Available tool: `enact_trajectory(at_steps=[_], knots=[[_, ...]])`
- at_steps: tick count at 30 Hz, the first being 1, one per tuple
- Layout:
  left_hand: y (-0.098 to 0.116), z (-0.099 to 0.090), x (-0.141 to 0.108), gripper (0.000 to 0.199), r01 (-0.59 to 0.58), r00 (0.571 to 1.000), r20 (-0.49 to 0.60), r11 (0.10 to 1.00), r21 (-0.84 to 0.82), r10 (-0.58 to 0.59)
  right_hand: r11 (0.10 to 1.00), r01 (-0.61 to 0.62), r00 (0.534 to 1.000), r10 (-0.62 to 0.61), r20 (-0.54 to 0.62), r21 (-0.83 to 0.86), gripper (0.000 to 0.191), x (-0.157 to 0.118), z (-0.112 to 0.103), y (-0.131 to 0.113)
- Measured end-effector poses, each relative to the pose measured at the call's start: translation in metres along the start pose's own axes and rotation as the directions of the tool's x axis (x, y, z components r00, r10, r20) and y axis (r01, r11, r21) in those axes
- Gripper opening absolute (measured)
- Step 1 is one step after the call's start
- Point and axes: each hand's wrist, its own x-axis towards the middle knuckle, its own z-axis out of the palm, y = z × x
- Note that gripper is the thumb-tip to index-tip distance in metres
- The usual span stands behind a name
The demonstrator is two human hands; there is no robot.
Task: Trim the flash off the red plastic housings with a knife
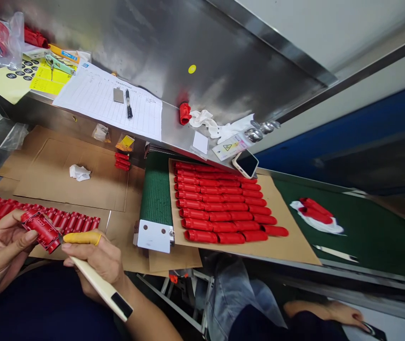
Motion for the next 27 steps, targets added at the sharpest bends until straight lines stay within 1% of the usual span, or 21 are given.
enact_trajectory(at_steps=[7,11,12,14,16,17,18,19,20,21,22,23,24,25,26,27], knots=[[-0.001,-0.002,-0.001,0.036,0.001,1.0,0.004,1.0,0.003,-0.001,0.998,0.011,1.0,-0.011,0.004,-0.064,0.017,-0.002,0.001,0.001],[0.002,0.001,-0.002,0.038,0.01,1.0,-0.004,1.0,-0.018,-0.011,0.994,-0.061,0.994,0.069,0.081,-0.095,0.012,-0.001,-0.002,-0.001],[0.002,0.002,-0.002,0.038,0.026,1.0,-0.007,0.999,-0.03,-0.026,0.994,-0.052,0.992,0.062,0.109,-0.095,0.013,0.0,-0.004,0.0],[0.002,0.004,-0.002,0.038,0.086,0.996,0.0,0.995,-0.054,-0.086,0.992,0.042,0.982,-0.02,0.187,-0.118,0.016,0.003,-0.008,0.002],[0.002,0.003,-0.001,0.038,0.183,0.983,0.031,0.98,-0.076,-0.182,0.974,0.156,0.95,-0.103,0.294,-0.165,0.019,0.005,-0.013,0.005],[0.001,0.003,0.0,0.037,0.23,0.973,0.048,0.97,-0.083,-0.226,0.965,0.188,0.935,-0.119,0.333,-0.182,0.02,0.006,-0.016,0.006],[0.001,0.001,0.001,0.037,0.26,0.965,0.058,0.961,-0.088,-0.256,0.964,0.195,0.935,-0.125,0.332,-0.184,0.02,0.005,-0.018,0.006],[0.001,0.0,0.001,0.037,0.27,0.962,0.06,0.958,-0.095,-0.266,0.972,0.171,0.949,-0.118,0.293,-0.162,0.02,0.005,-0.02,0.005],[0.0,-0.001,0.001,0.037,0.261,0.965,0.055,0.96,-0.102,-0.257,0.987,0.109,0.975,-0.083,0.204,-0.118,0.019,0.003,-0.022,0.004],[0.0,-0.003,0.001,0.036,0.241,0.97,0.047,0.965,-0.108,-0.237,0.998,0.023,0.996,-0.018,0.092,-0.057,0.017,0.002,-0.022,0.003],[0.0,-0.003,0.001,0.035,0.216,0.976,0.041,0.97,-0.108,-0.213,0.997,-0.071,0.997,0.071,-0.015,0.01,0.014,0.001,-0.022,0.001],[0.0,-0.003,0.0,0.034,0.19,0.982,0.039,0.977,-0.102,-0.187,0.985,-0.157,0.982,0.163,-0.092,0.064,0.012,0.0,-0.021,-0.001],[0.0,-0.002,-0.001,0.033,0.167,0.986,0.044,0.982,-0.086,-0.164,0.972,-0.219,0.965,0.229,-0.125,0.09,0.011,-0.001,-0.018,-0.003],[-0.001,-0.001,-0.001,0.033,0.145,0.989,0.05,0.987,-0.064,-0.142,0.967,-0.243,0.959,0.252,-0.129,0.081,0.013,-0.001,-0.015,-0.004],[-0.001,0.001,-0.002,0.032,0.121,0.991,0.056,0.992,-0.04,-0.119,0.974,-0.222,0.967,0.227,-0.12,0.048,0.015,0.0,-0.011,-0.004],[-0.002,0.002,-0.003,0.032,0.096,0.994,0.059,0.995,-0.02,-0.095,0.986,-0.169,0.981,0.169,-0.094,0.008,0.015,0.001,-0.006,-0.004]])
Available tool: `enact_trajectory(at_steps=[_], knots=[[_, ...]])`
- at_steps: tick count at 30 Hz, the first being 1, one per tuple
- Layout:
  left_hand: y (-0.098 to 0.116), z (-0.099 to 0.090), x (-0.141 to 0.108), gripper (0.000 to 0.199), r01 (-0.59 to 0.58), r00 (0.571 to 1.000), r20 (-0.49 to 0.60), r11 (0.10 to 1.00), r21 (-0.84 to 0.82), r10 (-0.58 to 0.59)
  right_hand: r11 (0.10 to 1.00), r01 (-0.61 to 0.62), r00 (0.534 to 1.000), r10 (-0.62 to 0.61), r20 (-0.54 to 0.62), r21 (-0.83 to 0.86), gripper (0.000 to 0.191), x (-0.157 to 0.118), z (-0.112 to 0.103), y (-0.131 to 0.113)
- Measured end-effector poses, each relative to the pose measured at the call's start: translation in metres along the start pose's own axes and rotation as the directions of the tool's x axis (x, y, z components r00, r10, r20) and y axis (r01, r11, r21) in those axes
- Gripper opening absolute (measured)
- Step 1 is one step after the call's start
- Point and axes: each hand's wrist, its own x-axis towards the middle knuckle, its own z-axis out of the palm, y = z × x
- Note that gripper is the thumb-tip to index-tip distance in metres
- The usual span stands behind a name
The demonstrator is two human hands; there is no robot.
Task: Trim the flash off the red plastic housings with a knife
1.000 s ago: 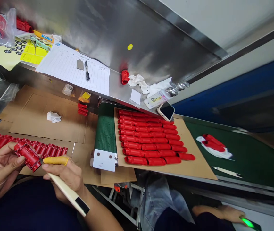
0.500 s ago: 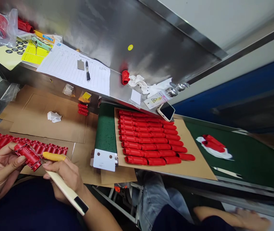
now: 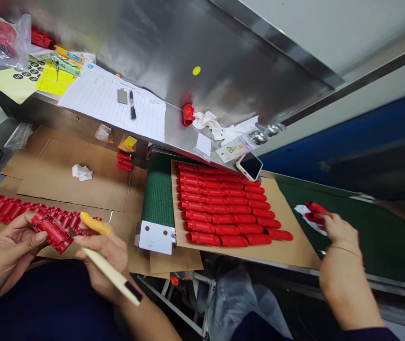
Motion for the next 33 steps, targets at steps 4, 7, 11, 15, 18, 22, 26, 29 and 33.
enact_trajectory(at_steps=[4,7,11,15,18,22,26,29,33], knots=[[-0.004,0.004,-0.002,0.03,-0.058,0.998,0.029,0.997,0.058,0.056,0.978,0.196,0.98,-0.192,0.06,-0.069,0.022,0.005,0.019,0.005],[-0.007,0.001,-0.004,0.028,-0.07,0.997,0.045,0.993,0.092,0.066,0.97,0.23,0.972,-0.224,0.071,-0.082,0.028,0.006,0.025,0.008],[-0.01,-0.003,-0.005,0.029,-0.059,0.998,0.028,0.994,0.088,0.057,0.976,0.201,0.978,-0.195,0.071,-0.086,0.025,0.004,0.024,0.007],[-0.01,-0.003,-0.005,0.028,-0.07,0.997,0.021,0.994,0.083,0.068,0.974,0.208,0.977,-0.202,0.068,-0.094,0.022,0.005,0.023,0.006],[-0.009,-0.001,-0.005,0.026,-0.092,0.995,0.042,0.991,0.096,0.088,0.968,0.229,0.972,-0.223,0.073,-0.098,0.022,0.005,0.024,0.005],[-0.009,-0.001,-0.005,0.024,-0.108,0.993,0.068,0.988,0.11,0.101,0.969,0.225,0.974,-0.219,0.063,-0.105,0.023,0.004,0.026,0.004],[-0.011,0.001,-0.006,0.025,-0.095,0.995,0.039,0.992,0.087,0.092,0.964,0.228,0.973,-0.224,0.047,-0.134,0.029,0.0,0.027,0.002],[-0.012,0.002,-0.007,0.027,-0.096,0.995,0.028,0.993,0.073,0.094,0.966,0.216,0.976,-0.211,0.05,-0.143,0.027,-0.002,0.028,0.001],[-0.014,-0.001,-0.005,0.028,-0.058,0.997,0.062,0.994,0.093,0.053,0.974,0.196,0.979,-0.189,0.076,-0.11,0.021,0.0,0.026,0.001]])
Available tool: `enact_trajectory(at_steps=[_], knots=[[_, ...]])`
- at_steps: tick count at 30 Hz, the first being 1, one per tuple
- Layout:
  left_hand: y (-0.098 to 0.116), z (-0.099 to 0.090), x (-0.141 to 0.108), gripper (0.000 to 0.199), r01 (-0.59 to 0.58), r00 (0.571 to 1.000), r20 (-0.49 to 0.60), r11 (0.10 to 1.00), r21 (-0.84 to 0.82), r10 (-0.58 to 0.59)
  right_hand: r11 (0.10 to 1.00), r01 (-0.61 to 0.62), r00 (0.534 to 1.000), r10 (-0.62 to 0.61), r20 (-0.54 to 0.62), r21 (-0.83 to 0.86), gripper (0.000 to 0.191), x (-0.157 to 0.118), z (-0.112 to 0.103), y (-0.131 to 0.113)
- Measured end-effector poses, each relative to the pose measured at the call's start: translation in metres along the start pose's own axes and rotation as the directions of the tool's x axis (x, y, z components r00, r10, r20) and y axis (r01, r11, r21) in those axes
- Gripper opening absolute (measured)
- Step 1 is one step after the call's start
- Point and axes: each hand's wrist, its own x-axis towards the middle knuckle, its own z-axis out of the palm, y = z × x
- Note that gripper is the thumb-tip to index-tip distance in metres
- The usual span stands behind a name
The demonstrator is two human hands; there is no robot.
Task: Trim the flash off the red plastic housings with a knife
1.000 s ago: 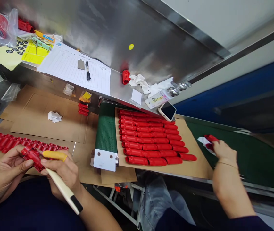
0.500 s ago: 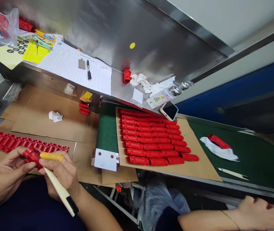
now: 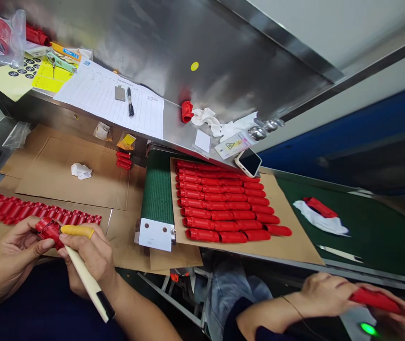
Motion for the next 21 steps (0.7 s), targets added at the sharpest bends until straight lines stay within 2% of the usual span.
enact_trajectory(at_steps=[3,5,7,8,10,13,14,15,16,17,18,19,20,21], knots=[[0.0,-0.003,0.001,0.03,-0.001,1.0,0.006,1.0,0.005,0.001,0.997,-0.069,0.997,0.068,0.023,0.033,0.016,0.001,-0.01,0.001],[0.005,-0.003,0.0,0.034,0.017,1.0,0.01,0.999,-0.038,-0.017,0.978,-0.202,0.979,0.202,-0.011,0.058,0.011,0.004,-0.02,0.002],[0.012,-0.002,-0.002,0.043,0.096,0.995,0.042,0.99,-0.106,-0.093,0.927,-0.367,0.927,0.372,-0.048,0.078,0.011,0.009,-0.03,0.003],[0.015,-0.001,-0.003,0.047,0.148,0.988,0.066,0.981,-0.126,-0.14,0.889,-0.448,0.89,0.453,-0.038,0.095,0.013,0.012,-0.033,0.003],[0.022,0.0,-0.004,0.049,0.242,0.967,0.114,0.964,-0.113,-0.229,0.773,-0.612,0.79,0.607,0.083,0.168,0.019,0.019,-0.034,0.005],[0.024,-0.002,-0.004,0.046,0.35,0.927,0.163,0.935,-0.056,-0.337,0.484,-0.828,0.559,0.753,0.349,0.282,0.042,0.025,-0.025,0.009],[0.023,-0.004,-0.003,0.053,0.352,0.921,0.198,0.934,-0.057,-0.335,0.401,-0.867,0.494,0.774,0.397,0.297,0.048,0.025,-0.022,0.011],[0.021,-0.006,-0.003,0.062,0.324,0.926,0.227,0.944,-0.06,-0.303,0.348,-0.888,0.451,0.789,0.417,0.302,0.052,0.023,-0.019,0.012],[0.019,-0.009,-0.003,0.07,0.262,0.941,0.233,0.964,-0.05,-0.243,0.347,-0.889,0.447,0.797,0.406,0.298,0.052,0.022,-0.017,0.012],[0.016,-0.011,-0.003,0.072,0.178,0.961,0.216,0.984,-0.016,-0.171,0.409,-0.868,0.491,0.789,0.369,0.281,0.048,0.019,-0.016,0.012],[0.013,-0.014,-0.003,0.068,0.095,0.98,0.171,0.995,0.033,-0.099,0.527,-0.814,0.58,0.755,0.306,0.243,0.043,0.017,-0.017,0.011],[0.011,-0.016,-0.003,0.06,0.037,0.993,0.106,0.996,0.082,-0.045,0.675,-0.715,0.698,0.678,0.231,0.18,0.034,0.016,-0.019,0.009],[0.009,-0.017,-0.003,0.051,0.009,0.999,0.041,0.994,0.11,-0.014,0.815,-0.572,0.816,0.554,0.164,0.097,0.023,0.014,-0.021,0.007],[0.008,-0.017,-0.003,0.044,0.002,1.0,-0.001,0.994,0.105,-0.002,0.916,-0.401,0.91,0.397,0.119,0.015,0.013,0.014,-0.024,0.005]])
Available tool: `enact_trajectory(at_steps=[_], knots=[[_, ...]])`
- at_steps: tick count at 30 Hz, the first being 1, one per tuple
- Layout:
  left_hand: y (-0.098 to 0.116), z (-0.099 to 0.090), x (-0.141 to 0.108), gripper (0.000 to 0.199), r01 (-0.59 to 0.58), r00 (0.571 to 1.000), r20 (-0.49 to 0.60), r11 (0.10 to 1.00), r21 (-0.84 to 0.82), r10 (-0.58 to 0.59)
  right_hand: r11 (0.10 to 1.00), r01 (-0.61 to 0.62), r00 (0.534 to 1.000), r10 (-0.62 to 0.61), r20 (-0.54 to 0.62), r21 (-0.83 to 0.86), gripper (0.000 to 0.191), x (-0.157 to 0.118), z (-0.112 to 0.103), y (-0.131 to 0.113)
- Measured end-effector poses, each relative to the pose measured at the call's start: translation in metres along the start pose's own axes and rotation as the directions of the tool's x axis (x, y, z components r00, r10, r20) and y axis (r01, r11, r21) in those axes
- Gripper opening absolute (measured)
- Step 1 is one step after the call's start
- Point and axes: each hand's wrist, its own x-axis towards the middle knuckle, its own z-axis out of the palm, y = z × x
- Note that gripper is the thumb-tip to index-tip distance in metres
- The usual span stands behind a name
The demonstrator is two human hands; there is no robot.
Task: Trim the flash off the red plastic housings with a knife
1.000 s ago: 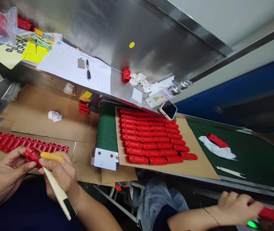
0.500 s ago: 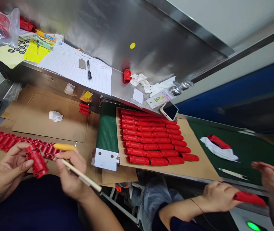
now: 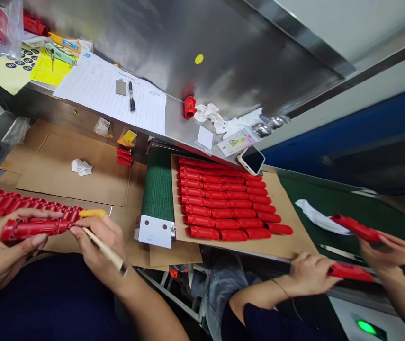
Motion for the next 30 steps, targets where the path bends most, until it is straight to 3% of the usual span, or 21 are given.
enact_trajectory(at_steps=[2,5,11,18,24,28,30], knots=[[0.001,0.001,0.002,0.035,0.01,1.0,-0.024,0.997,-0.073,-0.012,0.955,0.274,0.961,-0.276,-0.002,-0.117,0.024,-0.003,-0.004,-0.002],[0.008,0.007,0.003,0.034,0.048,0.999,0.01,0.992,-0.114,-0.047,0.906,0.414,0.91,-0.416,-0.001,-0.09,0.036,-0.005,-0.003,-0.002],[0.017,0.017,0.003,0.038,0.041,0.999,-0.029,0.992,-0.123,-0.045,0.895,0.444,0.893,-0.446,-0.059,-0.043,0.033,-0.005,0.004,0.003],[0.01,0.011,0.006,0.028,0.017,0.999,0.033,0.995,-0.098,-0.014,0.894,0.448,0.891,-0.449,-0.07,-0.031,0.032,-0.001,0.005,0.004],[0.008,0.011,0.006,0.024,-0.078,0.996,-0.049,0.994,-0.073,0.075,0.904,0.421,0.902,-0.425,-0.078,-0.07,0.025,-0.003,0.008,0.004],[0.008,0.015,0.006,0.026,-0.067,0.997,-0.053,0.993,-0.096,0.062,0.956,0.292,0.957,-0.292,0.008,-0.024,0.018,-0.003,0.005,0.009],[0.01,0.017,0.009,0.026,-0.01,0.999,-0.033,0.992,-0.125,0.006,0.937,0.345,0.938,-0.342,0.062,-0.046,0.018,0.001,0.001,0.012]])
